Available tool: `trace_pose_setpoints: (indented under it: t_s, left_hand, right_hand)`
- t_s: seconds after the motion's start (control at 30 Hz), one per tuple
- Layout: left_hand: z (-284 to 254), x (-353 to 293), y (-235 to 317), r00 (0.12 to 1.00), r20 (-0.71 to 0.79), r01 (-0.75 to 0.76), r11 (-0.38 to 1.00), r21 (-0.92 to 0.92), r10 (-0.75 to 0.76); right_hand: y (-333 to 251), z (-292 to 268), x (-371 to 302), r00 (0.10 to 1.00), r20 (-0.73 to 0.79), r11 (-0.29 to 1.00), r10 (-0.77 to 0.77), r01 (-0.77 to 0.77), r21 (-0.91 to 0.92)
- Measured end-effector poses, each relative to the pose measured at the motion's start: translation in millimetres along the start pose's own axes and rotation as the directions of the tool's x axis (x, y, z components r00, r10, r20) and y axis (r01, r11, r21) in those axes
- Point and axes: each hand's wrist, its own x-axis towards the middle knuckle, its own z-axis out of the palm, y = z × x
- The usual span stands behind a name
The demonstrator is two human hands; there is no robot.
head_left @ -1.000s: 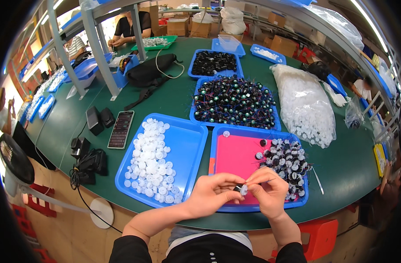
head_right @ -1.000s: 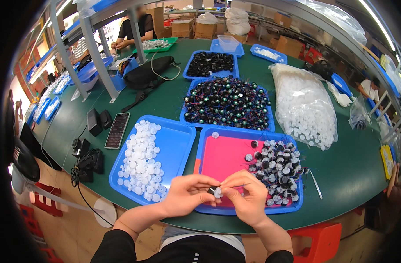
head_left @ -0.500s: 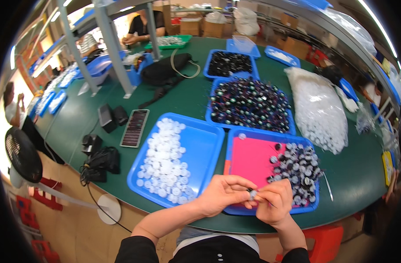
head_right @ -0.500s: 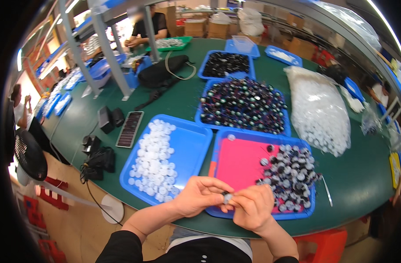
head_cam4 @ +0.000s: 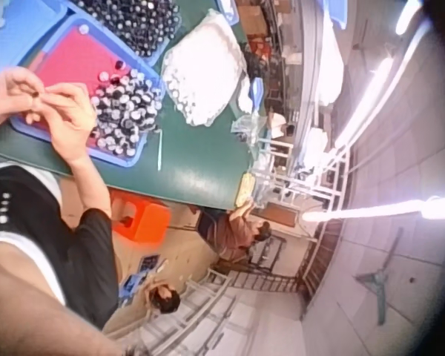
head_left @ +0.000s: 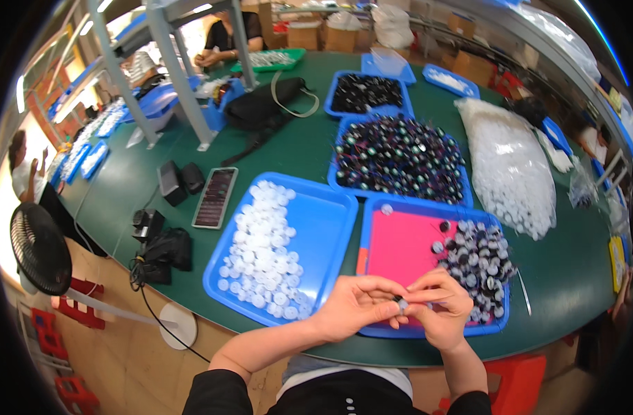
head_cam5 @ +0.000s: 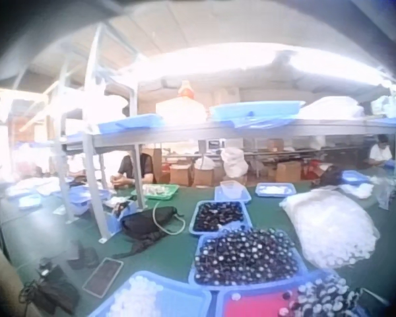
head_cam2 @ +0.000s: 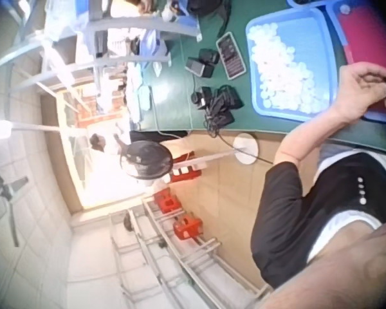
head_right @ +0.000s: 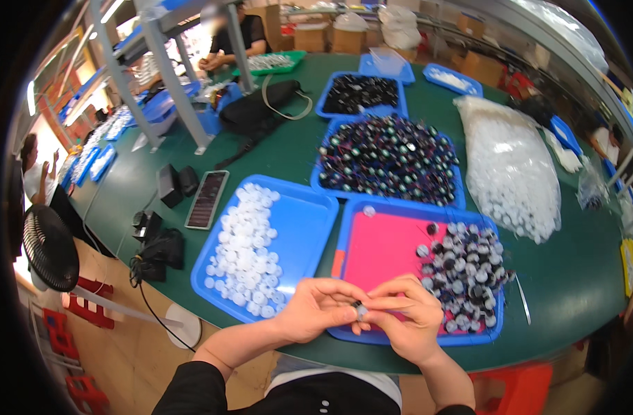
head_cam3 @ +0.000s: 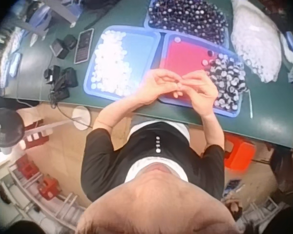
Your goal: Assemble small electronic components by placing plastic caps onto circular bases.
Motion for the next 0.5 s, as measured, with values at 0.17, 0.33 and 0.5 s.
trace_pose_setpoints:
  t_s: [0.17,0.33,0.5]
  left_hand:
    - [0,0,4,0.99,0.048,-0.128,0.992,-0.019,0.129]
    - [-4,4,5,0.997,0.021,-0.076,0.997,0.014,0.076]
    - [-9,5,3,0.997,0.069,0.024,0.998,-0.06,-0.02]
  right_hand:
    - [3,-2,6,0.979,-0.032,0.963,-0.203,0.193,-0.186]
    - [3,-2,3,0.984,-0.043,0.959,-0.174,0.16,-0.233]
    - [13,-4,-2,1.0,0.009,0.987,0.011,-0.012,0.161]
